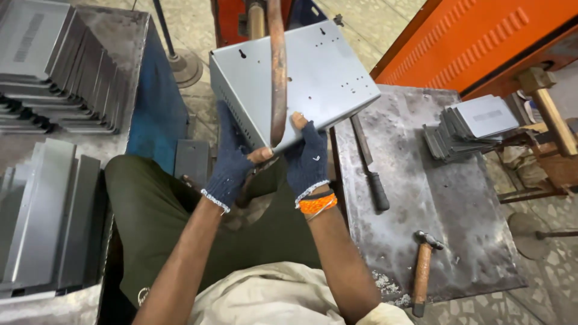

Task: Assembling and spot-welding metal enclosures using industrial machinery and hand tools.

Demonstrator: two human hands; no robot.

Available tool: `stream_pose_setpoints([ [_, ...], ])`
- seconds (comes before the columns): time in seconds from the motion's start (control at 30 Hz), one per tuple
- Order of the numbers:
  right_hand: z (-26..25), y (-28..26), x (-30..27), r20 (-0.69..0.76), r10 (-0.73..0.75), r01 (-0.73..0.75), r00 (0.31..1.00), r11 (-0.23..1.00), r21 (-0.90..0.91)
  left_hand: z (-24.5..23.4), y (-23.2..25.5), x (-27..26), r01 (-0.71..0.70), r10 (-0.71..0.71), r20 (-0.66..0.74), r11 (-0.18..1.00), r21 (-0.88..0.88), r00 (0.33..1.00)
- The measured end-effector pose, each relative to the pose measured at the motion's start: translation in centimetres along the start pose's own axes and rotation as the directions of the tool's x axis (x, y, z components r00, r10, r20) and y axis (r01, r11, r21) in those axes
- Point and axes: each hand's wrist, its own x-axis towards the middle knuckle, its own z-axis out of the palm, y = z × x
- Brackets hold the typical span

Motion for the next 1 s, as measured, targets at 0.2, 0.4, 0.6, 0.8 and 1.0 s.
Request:
stream_pose_setpoints([
  [0.2,-1.3,1.4,2.0,-0.007,-0.002,0.002,1.0,0.999,-0.036,0.2,0.8,-0.9,-0.014,0.014,-0.009,1.0,0.001,1.0],
  [0.4,-1.0,0.7,1.0,0.004,0.017,-0.017,1.0,0.998,-0.06,-0.6,-0.6,-0.7,-0.049,0.049,0.004,0.998,0.03,0.999],
  [0.6,-1.4,0.4,0.4,0.039,0.031,-0.029,0.999,0.997,-0.069,0.4,1.3,-0.7,0.013,-0.012,-0.034,0.999,0.031,0.999],
  [0.8,-0.1,-0.4,-1.8,0.042,0.088,-0.083,0.995,0.991,-0.107,1.2,3.5,-0.2,0.047,-0.044,-0.033,0.995,0.087,0.998],
  [1.0,-0.8,-0.2,-1.8,0.036,0.042,-0.037,0.998,0.992,-0.122,0.2,2.3,0.2,0.088,-0.088,-0.004,0.993,0.083,0.996],
])
